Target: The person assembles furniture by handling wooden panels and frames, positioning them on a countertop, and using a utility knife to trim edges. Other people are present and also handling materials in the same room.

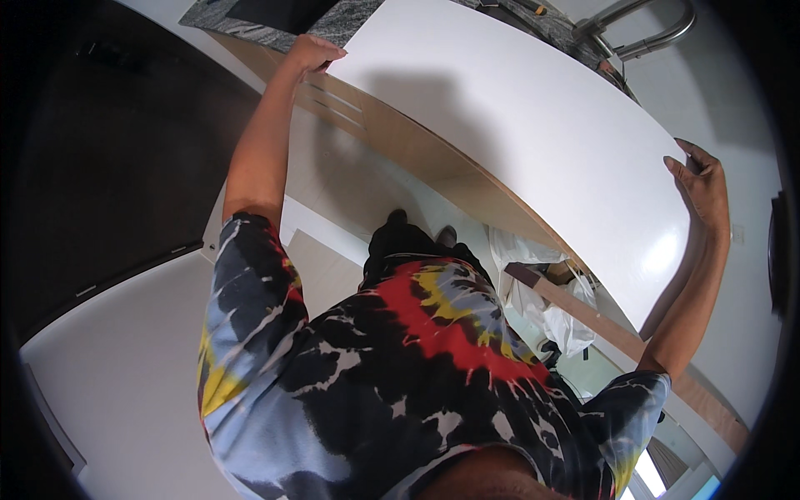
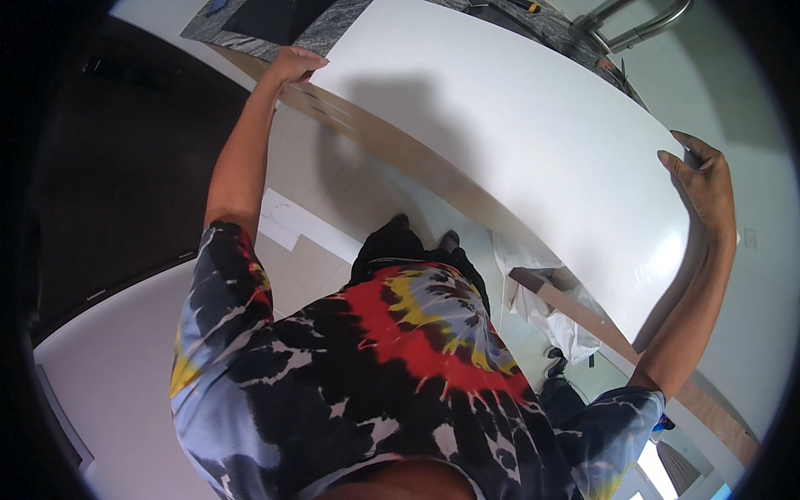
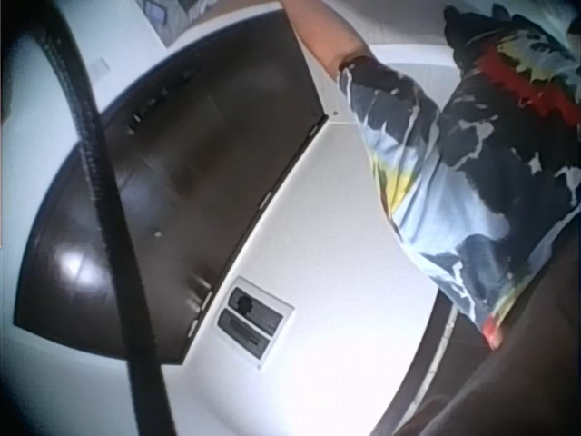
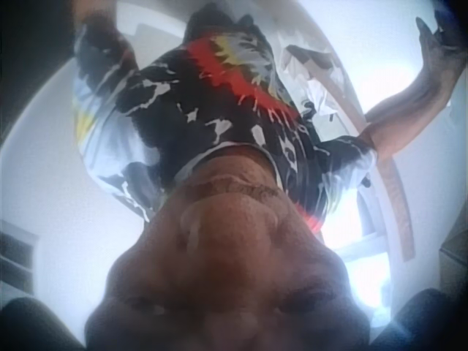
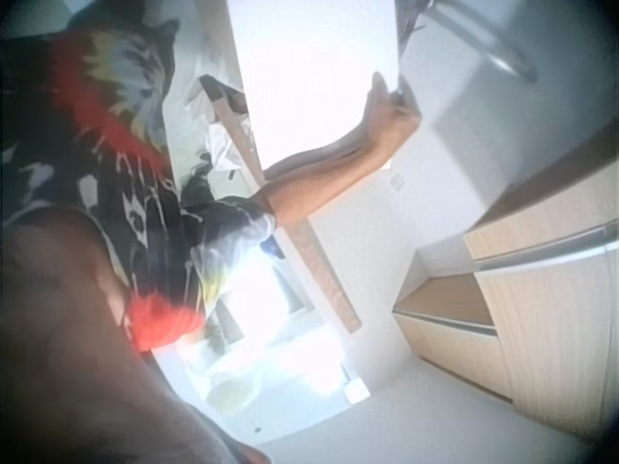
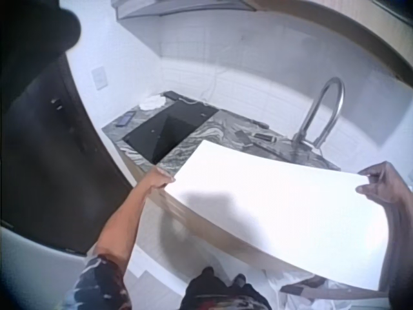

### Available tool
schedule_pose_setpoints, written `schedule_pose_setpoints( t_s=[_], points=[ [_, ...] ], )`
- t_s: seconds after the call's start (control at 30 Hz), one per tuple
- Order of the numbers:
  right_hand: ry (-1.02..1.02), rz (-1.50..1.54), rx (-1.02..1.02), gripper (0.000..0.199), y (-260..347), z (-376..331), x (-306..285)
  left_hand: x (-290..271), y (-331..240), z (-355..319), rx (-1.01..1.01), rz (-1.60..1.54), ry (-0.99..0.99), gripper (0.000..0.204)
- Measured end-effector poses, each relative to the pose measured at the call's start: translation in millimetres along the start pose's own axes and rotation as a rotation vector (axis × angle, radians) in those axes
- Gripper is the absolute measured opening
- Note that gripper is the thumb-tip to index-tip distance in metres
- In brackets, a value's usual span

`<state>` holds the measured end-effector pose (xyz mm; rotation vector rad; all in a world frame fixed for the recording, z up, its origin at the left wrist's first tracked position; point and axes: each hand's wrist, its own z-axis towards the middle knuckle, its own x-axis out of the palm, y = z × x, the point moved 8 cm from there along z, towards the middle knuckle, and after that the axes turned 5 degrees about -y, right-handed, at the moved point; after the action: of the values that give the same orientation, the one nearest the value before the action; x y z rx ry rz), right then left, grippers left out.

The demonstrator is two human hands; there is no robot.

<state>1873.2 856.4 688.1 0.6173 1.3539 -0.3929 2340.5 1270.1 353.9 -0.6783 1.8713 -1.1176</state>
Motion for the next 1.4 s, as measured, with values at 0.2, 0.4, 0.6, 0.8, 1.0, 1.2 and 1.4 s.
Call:
schedule_pose_setpoints(
  t_s=[0.2, 0.4, 0.6, 0.8, 1.0, 1.2, 1.4],
  points=[
    [-0.012, 0.025, -0.03, 0.051, 1, 2, 1, -2, 2, 0, 0.016, 0.016, -0.03, 0.028],
    [-0.003, 0.022, 0.008, 0.049, -2, 1, 3, -2, 2, -3, 0.008, 0.026, -0.066, 0.028],
    [0.008, 0.03, -0.031, 0.049, 0, 3, 3, -2, 3, -4, -0.011, 0.008, -0.057, 0.026],
    [0.005, 0.005, 0.008, 0.049, 0, 2, 4, 0, -2, -3, -0.014, 0.023, -0.057, 0.025],
    [0.016, -0.017, 0.007, 0.049, 12, 2, 3, -1, 7, 3, 0.008, 0.045, -0.059, 0.026],
    [-0.011, 0.003, -0.036, 0.048, 4, 3, 3, 6, 5, 4, 0.02, 0.057, -0.086, 0.025],
    [-0.028, -0.036, -0.015, 0.048, 18, 1, 0, 3, 20, 5, -0.015, -0.002, -0.087, 0.025]
  ],
)
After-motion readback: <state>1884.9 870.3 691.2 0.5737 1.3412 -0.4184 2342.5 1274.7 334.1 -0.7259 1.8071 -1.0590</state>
